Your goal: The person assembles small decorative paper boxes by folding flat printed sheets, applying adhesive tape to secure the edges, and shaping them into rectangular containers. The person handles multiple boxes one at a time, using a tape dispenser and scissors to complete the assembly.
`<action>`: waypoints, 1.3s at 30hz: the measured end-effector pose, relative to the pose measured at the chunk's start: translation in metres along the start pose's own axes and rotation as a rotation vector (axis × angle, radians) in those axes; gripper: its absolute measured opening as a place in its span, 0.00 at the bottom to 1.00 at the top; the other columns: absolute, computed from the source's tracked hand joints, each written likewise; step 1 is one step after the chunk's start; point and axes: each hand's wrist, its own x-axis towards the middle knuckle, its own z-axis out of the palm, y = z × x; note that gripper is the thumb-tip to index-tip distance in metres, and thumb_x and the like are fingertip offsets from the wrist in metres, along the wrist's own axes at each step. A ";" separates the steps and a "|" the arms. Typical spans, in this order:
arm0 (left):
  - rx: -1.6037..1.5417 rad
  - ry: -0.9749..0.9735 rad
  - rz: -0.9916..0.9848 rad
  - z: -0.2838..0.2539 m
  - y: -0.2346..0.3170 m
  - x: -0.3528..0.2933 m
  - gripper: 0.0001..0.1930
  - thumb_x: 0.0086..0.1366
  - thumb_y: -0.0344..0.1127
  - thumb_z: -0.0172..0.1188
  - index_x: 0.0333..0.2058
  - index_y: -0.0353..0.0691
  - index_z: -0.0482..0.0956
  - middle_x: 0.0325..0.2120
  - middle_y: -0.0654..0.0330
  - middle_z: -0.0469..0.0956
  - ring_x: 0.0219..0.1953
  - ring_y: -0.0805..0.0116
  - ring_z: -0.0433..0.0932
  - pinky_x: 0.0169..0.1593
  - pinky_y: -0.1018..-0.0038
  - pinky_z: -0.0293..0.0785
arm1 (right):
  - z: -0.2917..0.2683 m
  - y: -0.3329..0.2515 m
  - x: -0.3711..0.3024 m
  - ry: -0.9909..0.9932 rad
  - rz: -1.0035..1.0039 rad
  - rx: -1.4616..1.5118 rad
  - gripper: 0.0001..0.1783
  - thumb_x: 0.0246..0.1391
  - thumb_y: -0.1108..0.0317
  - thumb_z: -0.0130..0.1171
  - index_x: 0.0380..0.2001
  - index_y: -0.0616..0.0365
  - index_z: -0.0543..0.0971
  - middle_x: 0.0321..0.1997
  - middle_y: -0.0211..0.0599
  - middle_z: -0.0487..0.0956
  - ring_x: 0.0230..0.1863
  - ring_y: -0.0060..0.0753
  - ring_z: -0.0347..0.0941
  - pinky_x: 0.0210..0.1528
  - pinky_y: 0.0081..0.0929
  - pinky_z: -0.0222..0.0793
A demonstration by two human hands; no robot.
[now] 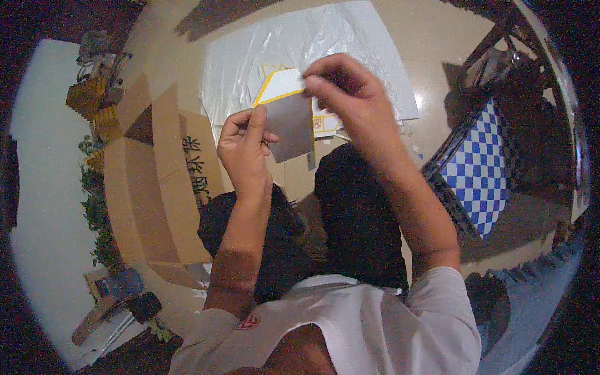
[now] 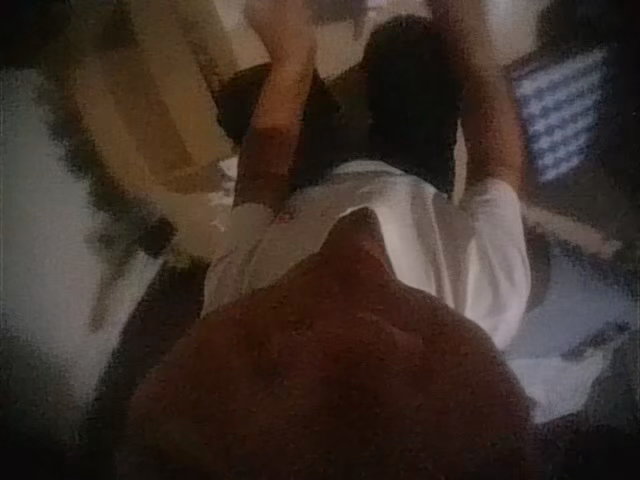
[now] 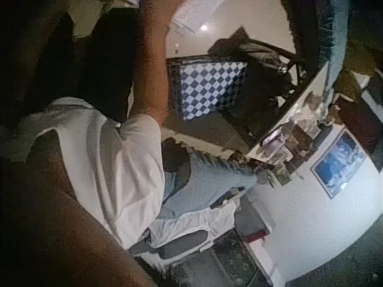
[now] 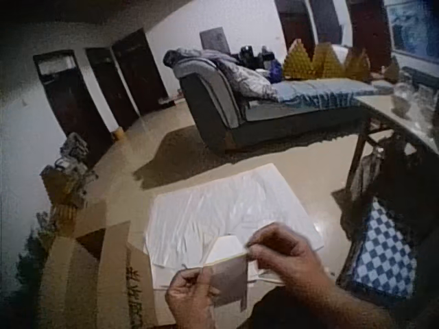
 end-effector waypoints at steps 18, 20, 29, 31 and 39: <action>0.027 -0.001 0.359 -0.026 0.018 -0.018 0.07 0.60 0.31 0.65 0.32 0.32 0.81 0.24 0.63 0.81 0.28 0.80 0.77 0.31 0.80 0.72 | 0.086 0.002 -0.029 0.115 -0.039 0.159 0.09 0.57 0.70 0.59 0.40 0.57 0.76 0.32 0.25 0.76 0.27 0.12 0.63 0.29 0.13 0.57; 0.078 0.013 0.433 -0.026 0.019 -0.018 0.07 0.59 0.31 0.66 0.32 0.32 0.82 0.24 0.61 0.82 0.27 0.79 0.78 0.31 0.79 0.72 | 0.085 0.001 -0.029 0.124 -0.036 0.160 0.10 0.57 0.73 0.59 0.42 0.60 0.75 0.33 0.32 0.79 0.35 0.21 0.75 0.40 0.19 0.71; 0.462 0.048 0.896 -0.031 0.025 -0.018 0.07 0.56 0.28 0.67 0.33 0.36 0.81 0.28 0.55 0.82 0.29 0.66 0.81 0.33 0.73 0.75 | 0.078 -0.008 -0.032 0.072 0.100 0.170 0.33 0.55 0.68 0.61 0.62 0.56 0.62 0.28 0.32 0.77 0.25 0.16 0.69 0.26 0.17 0.65; 0.501 0.041 1.017 -0.032 0.018 -0.013 0.07 0.55 0.27 0.67 0.34 0.36 0.81 0.28 0.53 0.82 0.29 0.61 0.81 0.33 0.71 0.75 | 0.078 -0.011 -0.032 0.086 0.153 0.208 0.36 0.55 0.66 0.61 0.64 0.58 0.58 0.27 0.31 0.76 0.22 0.16 0.66 0.23 0.18 0.63; 0.479 -0.027 1.055 -0.028 0.020 -0.017 0.08 0.54 0.25 0.67 0.34 0.36 0.81 0.28 0.53 0.82 0.29 0.60 0.81 0.34 0.70 0.76 | 0.072 -0.008 -0.030 0.076 0.297 0.255 0.38 0.56 0.61 0.59 0.65 0.60 0.56 0.35 0.35 0.74 0.30 0.18 0.68 0.29 0.18 0.65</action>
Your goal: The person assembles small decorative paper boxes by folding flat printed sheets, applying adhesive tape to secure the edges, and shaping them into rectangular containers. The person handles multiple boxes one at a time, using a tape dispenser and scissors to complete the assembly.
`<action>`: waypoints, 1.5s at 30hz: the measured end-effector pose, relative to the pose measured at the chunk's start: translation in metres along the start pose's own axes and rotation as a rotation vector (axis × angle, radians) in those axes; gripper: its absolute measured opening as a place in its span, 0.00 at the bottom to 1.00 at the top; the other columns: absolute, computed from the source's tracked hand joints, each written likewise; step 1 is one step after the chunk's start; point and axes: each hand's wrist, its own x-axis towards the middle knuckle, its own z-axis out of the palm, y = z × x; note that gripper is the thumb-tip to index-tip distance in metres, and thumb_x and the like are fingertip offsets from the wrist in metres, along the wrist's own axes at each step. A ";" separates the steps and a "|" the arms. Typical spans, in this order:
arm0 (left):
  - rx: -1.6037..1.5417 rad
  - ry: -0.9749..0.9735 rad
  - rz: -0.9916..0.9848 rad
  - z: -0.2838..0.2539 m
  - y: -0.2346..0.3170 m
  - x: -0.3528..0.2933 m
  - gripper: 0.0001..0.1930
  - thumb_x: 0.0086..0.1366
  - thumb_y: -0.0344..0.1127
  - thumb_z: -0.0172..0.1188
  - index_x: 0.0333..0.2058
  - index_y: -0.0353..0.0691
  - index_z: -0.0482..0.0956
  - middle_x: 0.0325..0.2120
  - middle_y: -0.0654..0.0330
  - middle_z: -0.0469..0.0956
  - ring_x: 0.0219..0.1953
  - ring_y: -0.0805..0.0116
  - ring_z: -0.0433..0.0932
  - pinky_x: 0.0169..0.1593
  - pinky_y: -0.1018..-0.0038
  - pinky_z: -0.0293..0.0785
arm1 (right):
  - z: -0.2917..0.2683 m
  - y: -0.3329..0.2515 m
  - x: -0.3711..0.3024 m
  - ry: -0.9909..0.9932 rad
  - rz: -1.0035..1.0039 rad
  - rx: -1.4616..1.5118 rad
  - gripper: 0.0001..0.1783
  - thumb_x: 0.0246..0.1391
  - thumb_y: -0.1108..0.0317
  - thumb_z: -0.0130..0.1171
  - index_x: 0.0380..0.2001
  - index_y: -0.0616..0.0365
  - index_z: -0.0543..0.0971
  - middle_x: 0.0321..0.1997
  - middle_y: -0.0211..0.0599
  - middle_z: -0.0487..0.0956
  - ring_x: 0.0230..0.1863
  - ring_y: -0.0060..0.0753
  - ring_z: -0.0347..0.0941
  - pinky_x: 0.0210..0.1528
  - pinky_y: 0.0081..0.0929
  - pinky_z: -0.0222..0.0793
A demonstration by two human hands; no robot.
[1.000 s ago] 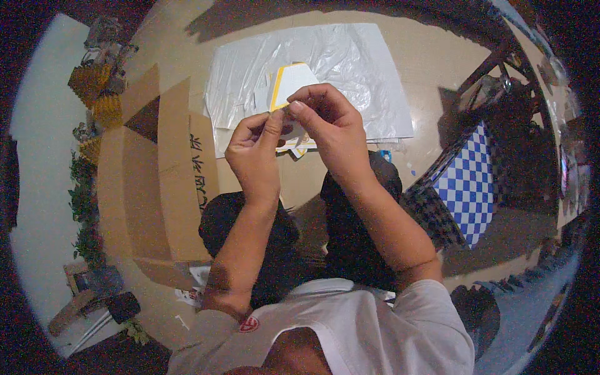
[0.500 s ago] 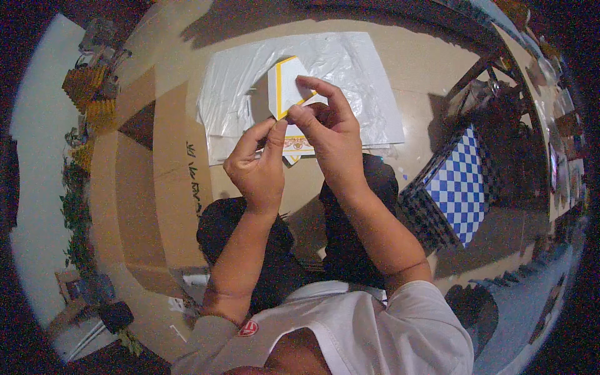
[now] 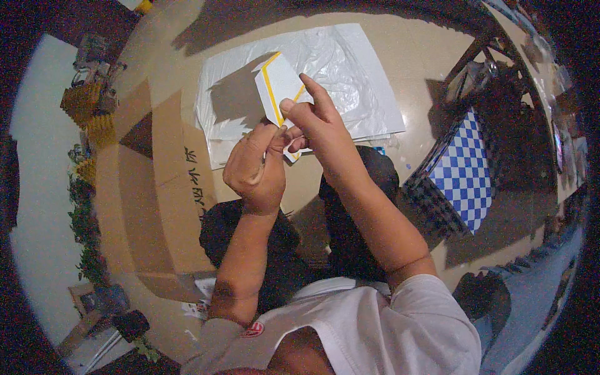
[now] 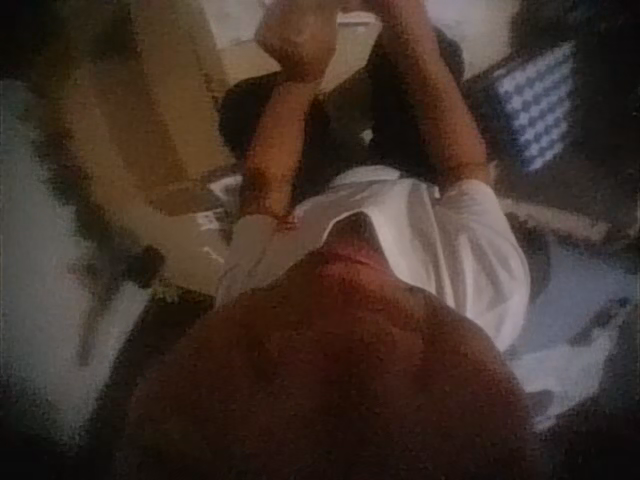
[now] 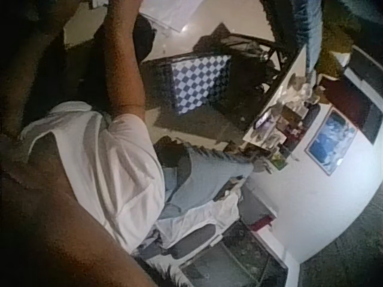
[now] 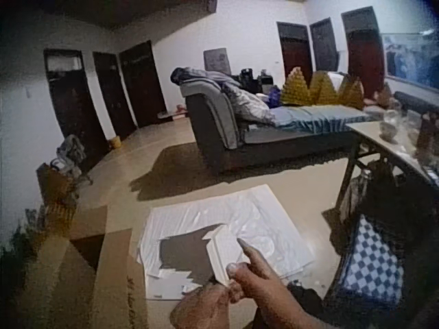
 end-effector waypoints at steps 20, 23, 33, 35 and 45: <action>-0.701 0.127 -1.047 0.009 -0.013 -0.002 0.09 0.66 0.32 0.57 0.37 0.30 0.72 0.33 0.54 0.78 0.36 0.67 0.81 0.40 0.79 0.76 | -0.109 0.015 0.025 0.103 -0.205 -0.427 0.14 0.57 0.64 0.58 0.46 0.55 0.79 0.39 0.32 0.81 0.35 0.20 0.74 0.40 0.21 0.70; -0.740 0.104 -1.068 0.014 -0.018 -0.009 0.09 0.66 0.32 0.57 0.38 0.31 0.72 0.35 0.53 0.78 0.39 0.65 0.80 0.42 0.78 0.76 | -0.216 0.080 0.039 0.274 -0.255 -0.485 0.15 0.59 0.62 0.55 0.46 0.58 0.79 0.36 0.31 0.80 0.35 0.22 0.73 0.35 0.18 0.66; -0.660 -0.051 -1.012 0.044 -0.025 -0.024 0.09 0.65 0.34 0.58 0.38 0.34 0.74 0.37 0.54 0.78 0.40 0.66 0.78 0.48 0.71 0.74 | -0.376 0.249 -0.018 0.642 0.414 -0.362 0.18 0.58 0.61 0.55 0.50 0.54 0.76 0.40 0.31 0.79 0.36 0.24 0.73 0.33 0.22 0.68; -0.648 -0.117 -1.002 0.052 -0.018 -0.020 0.09 0.66 0.33 0.58 0.40 0.34 0.72 0.36 0.54 0.78 0.40 0.66 0.78 0.48 0.71 0.72 | -0.347 0.221 0.004 0.594 0.323 -0.346 0.18 0.57 0.57 0.57 0.48 0.54 0.78 0.41 0.31 0.79 0.39 0.25 0.74 0.37 0.22 0.68; -0.896 -0.278 -1.083 0.059 -0.015 -0.024 0.10 0.65 0.32 0.55 0.41 0.33 0.71 0.35 0.57 0.77 0.38 0.69 0.76 0.48 0.70 0.70 | -0.149 0.021 0.051 -0.226 -0.413 -0.335 0.21 0.63 0.57 0.49 0.52 0.58 0.75 0.58 0.37 0.72 0.62 0.33 0.64 0.65 0.33 0.54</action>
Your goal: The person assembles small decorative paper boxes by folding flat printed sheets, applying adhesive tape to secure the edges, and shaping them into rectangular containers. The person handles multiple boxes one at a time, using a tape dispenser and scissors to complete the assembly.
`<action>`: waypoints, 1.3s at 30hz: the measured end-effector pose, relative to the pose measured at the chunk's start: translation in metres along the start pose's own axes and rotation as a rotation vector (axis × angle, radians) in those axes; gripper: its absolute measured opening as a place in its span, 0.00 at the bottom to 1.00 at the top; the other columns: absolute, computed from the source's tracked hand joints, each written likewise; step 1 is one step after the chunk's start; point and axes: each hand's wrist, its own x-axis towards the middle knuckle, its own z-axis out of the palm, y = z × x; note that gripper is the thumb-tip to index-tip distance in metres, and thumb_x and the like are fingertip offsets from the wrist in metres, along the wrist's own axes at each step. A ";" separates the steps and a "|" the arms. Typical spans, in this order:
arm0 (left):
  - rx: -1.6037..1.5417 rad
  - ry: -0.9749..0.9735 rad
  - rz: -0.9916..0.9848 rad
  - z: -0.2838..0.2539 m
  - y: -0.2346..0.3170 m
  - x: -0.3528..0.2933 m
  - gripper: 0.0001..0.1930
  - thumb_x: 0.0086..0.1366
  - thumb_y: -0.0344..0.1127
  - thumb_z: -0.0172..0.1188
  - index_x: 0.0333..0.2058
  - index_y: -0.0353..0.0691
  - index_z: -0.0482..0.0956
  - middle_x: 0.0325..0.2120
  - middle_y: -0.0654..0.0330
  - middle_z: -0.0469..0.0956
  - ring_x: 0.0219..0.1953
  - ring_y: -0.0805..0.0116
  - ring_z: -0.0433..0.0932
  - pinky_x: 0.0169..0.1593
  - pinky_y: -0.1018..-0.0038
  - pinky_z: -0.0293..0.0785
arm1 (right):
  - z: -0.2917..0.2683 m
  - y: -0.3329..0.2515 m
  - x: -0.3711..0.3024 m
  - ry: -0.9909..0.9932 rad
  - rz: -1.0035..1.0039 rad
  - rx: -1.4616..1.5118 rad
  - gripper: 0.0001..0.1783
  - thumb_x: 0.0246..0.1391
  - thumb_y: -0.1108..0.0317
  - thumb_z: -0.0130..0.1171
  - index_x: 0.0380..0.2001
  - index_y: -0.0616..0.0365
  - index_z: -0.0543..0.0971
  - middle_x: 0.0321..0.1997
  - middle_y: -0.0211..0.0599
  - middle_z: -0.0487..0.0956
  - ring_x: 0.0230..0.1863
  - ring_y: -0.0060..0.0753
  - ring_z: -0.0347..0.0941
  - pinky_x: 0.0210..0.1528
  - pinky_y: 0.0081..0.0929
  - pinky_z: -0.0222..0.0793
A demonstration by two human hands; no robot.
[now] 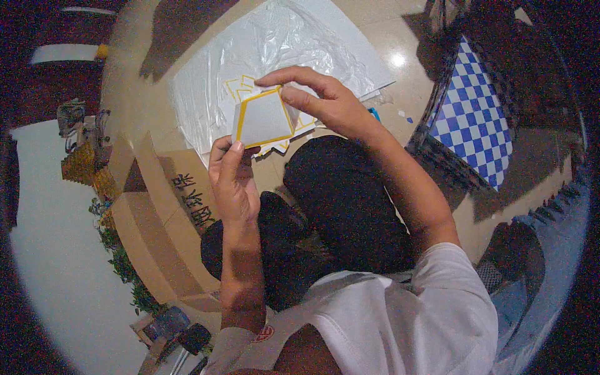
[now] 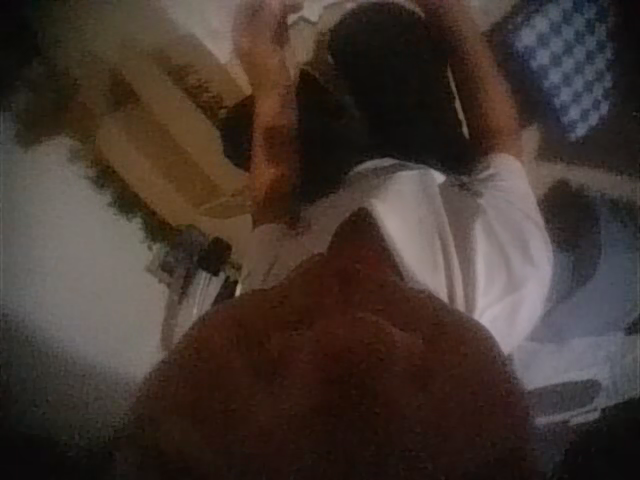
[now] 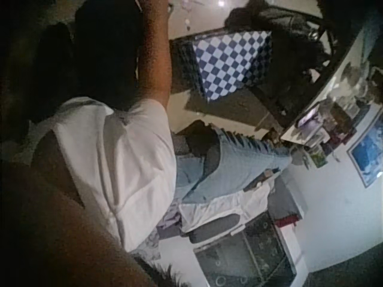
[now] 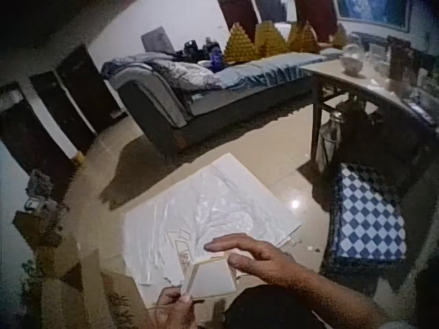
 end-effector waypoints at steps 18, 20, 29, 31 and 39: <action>0.555 -0.103 -0.014 -0.029 0.036 -0.021 0.14 0.61 0.37 0.62 0.43 0.35 0.78 0.40 0.60 0.76 0.45 0.74 0.72 0.52 0.76 0.66 | 0.028 -0.026 -0.026 -0.193 0.059 -0.075 0.18 0.46 0.63 0.69 0.40 0.57 0.78 0.39 0.28 0.78 0.43 0.24 0.71 0.51 0.25 0.65; 0.443 -0.146 -0.091 -0.025 0.046 -0.024 0.14 0.60 0.35 0.62 0.43 0.35 0.78 0.41 0.61 0.76 0.46 0.73 0.72 0.53 0.75 0.66 | 0.030 -0.026 -0.028 -0.211 0.080 -0.080 0.17 0.45 0.64 0.70 0.38 0.57 0.79 0.38 0.27 0.78 0.42 0.23 0.71 0.50 0.25 0.65; 0.291 -0.183 -0.151 -0.033 0.045 -0.023 0.12 0.59 0.29 0.62 0.42 0.35 0.78 0.39 0.62 0.77 0.44 0.76 0.73 0.51 0.77 0.68 | 0.028 -0.021 -0.023 -0.262 0.029 -0.108 0.15 0.45 0.66 0.69 0.37 0.58 0.79 0.37 0.28 0.79 0.42 0.22 0.72 0.49 0.24 0.67; 0.133 -0.194 -0.162 -0.032 0.045 -0.021 0.12 0.59 0.28 0.62 0.42 0.35 0.77 0.38 0.62 0.77 0.45 0.76 0.73 0.51 0.76 0.68 | 0.028 -0.022 -0.019 -0.255 0.026 -0.074 0.15 0.46 0.66 0.69 0.37 0.58 0.79 0.37 0.28 0.79 0.42 0.23 0.73 0.50 0.24 0.67; -0.133 -0.306 -0.293 -0.026 0.043 -0.022 0.14 0.60 0.25 0.59 0.45 0.36 0.74 0.39 0.62 0.76 0.43 0.75 0.73 0.52 0.77 0.66 | 0.019 -0.057 0.004 -0.310 -0.141 -0.151 0.12 0.44 0.62 0.70 0.29 0.57 0.82 0.33 0.31 0.78 0.42 0.31 0.70 0.50 0.30 0.64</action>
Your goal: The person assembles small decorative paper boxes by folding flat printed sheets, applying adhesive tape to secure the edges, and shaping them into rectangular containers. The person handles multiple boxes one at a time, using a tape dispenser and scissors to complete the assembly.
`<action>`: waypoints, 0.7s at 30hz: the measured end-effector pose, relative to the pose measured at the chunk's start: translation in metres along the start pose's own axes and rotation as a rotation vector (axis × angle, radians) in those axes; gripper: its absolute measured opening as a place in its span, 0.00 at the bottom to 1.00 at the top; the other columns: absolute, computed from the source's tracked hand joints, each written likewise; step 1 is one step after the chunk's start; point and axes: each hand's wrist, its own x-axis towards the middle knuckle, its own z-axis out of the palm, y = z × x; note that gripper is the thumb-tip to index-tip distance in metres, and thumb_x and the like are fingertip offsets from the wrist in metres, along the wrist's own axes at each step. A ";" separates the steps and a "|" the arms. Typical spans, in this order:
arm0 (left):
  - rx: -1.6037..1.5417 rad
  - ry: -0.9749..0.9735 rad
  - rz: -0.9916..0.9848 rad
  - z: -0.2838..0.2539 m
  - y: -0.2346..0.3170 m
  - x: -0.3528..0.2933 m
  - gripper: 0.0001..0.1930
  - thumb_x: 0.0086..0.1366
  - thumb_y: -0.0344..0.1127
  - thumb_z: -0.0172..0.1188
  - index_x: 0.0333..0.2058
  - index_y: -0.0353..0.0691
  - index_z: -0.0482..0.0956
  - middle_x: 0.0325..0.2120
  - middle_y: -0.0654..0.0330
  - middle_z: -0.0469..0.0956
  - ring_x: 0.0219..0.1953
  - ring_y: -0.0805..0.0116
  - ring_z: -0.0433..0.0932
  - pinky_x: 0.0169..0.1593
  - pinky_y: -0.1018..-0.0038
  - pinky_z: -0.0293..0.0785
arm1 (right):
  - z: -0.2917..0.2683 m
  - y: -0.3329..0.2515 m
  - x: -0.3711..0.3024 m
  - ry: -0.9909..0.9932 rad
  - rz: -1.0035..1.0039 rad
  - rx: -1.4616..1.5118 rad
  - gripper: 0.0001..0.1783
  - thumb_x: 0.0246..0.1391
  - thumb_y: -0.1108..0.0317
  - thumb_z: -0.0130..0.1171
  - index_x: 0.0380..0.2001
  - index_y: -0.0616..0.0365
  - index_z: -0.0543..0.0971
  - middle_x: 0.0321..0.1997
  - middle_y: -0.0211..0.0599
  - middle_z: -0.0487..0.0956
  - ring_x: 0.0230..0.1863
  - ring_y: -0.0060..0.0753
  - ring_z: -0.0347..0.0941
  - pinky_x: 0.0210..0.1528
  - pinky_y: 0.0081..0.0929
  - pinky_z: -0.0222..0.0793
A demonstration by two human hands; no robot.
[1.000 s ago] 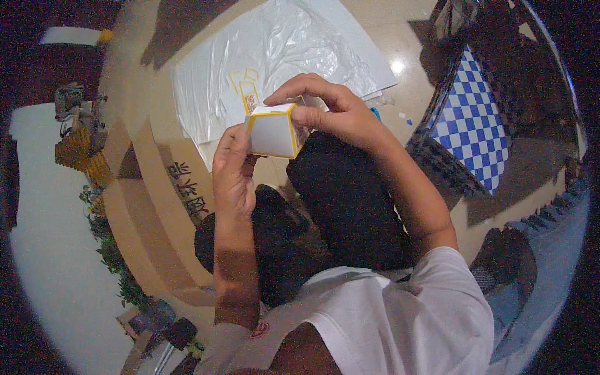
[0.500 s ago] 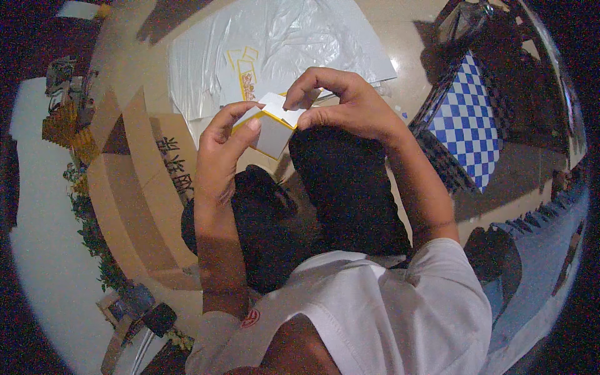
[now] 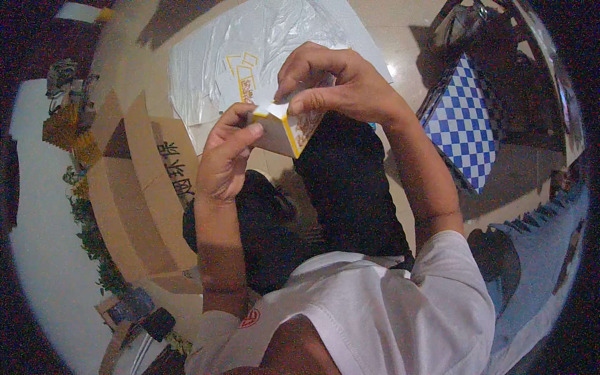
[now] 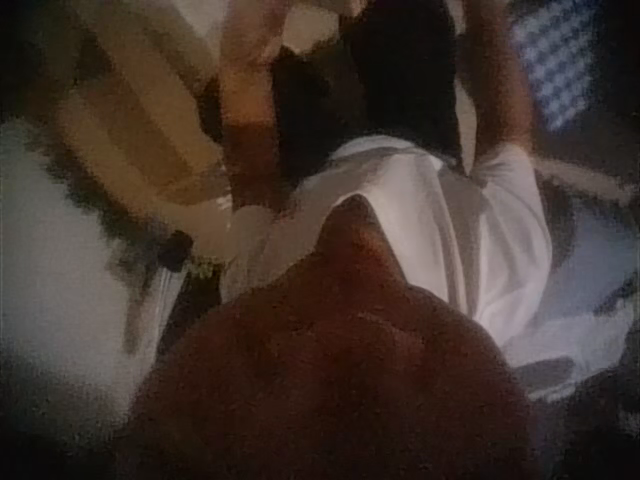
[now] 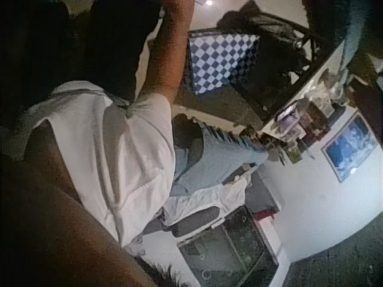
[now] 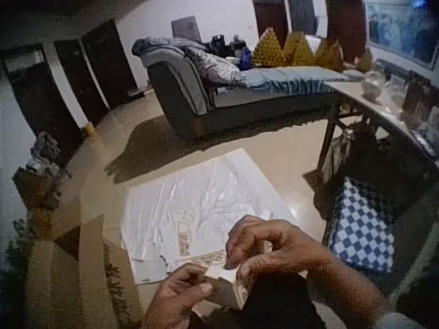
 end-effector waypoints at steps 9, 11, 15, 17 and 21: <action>0.116 -0.039 -0.023 0.013 -0.005 -0.012 0.10 0.62 0.31 0.62 0.41 0.36 0.75 0.34 0.66 0.76 0.39 0.80 0.72 0.45 0.81 0.69 | 0.004 -0.014 -0.005 -0.101 0.013 -0.124 0.10 0.45 0.63 0.69 0.26 0.56 0.81 0.29 0.28 0.76 0.39 0.28 0.69 0.44 0.27 0.64; 0.131 -0.028 -0.042 0.013 -0.005 -0.012 0.09 0.62 0.33 0.63 0.39 0.37 0.76 0.32 0.67 0.76 0.37 0.81 0.72 0.42 0.82 0.68 | 0.006 -0.018 -0.002 -0.116 0.035 -0.159 0.10 0.46 0.63 0.69 0.27 0.57 0.81 0.31 0.28 0.75 0.39 0.27 0.68 0.43 0.26 0.65; 0.225 -0.044 -0.060 0.013 -0.003 -0.012 0.07 0.61 0.34 0.64 0.34 0.38 0.77 0.29 0.69 0.76 0.34 0.83 0.71 0.40 0.83 0.67 | 0.013 -0.027 0.003 -0.133 0.155 -0.057 0.12 0.45 0.63 0.70 0.30 0.57 0.80 0.36 0.29 0.71 0.41 0.25 0.68 0.39 0.21 0.68; 0.269 -0.048 -0.056 0.013 -0.003 -0.013 0.07 0.61 0.33 0.64 0.33 0.38 0.77 0.29 0.69 0.76 0.34 0.83 0.71 0.40 0.82 0.68 | 0.013 -0.027 0.005 -0.167 0.138 -0.057 0.13 0.45 0.63 0.70 0.32 0.57 0.80 0.38 0.29 0.70 0.42 0.24 0.68 0.37 0.19 0.69; 0.243 -0.055 -0.074 0.019 0.003 -0.016 0.09 0.60 0.32 0.65 0.38 0.37 0.79 0.32 0.68 0.78 0.37 0.81 0.73 0.44 0.80 0.69 | 0.012 -0.029 0.006 -0.216 0.140 -0.084 0.13 0.45 0.64 0.70 0.33 0.57 0.79 0.38 0.29 0.70 0.39 0.22 0.70 0.36 0.19 0.70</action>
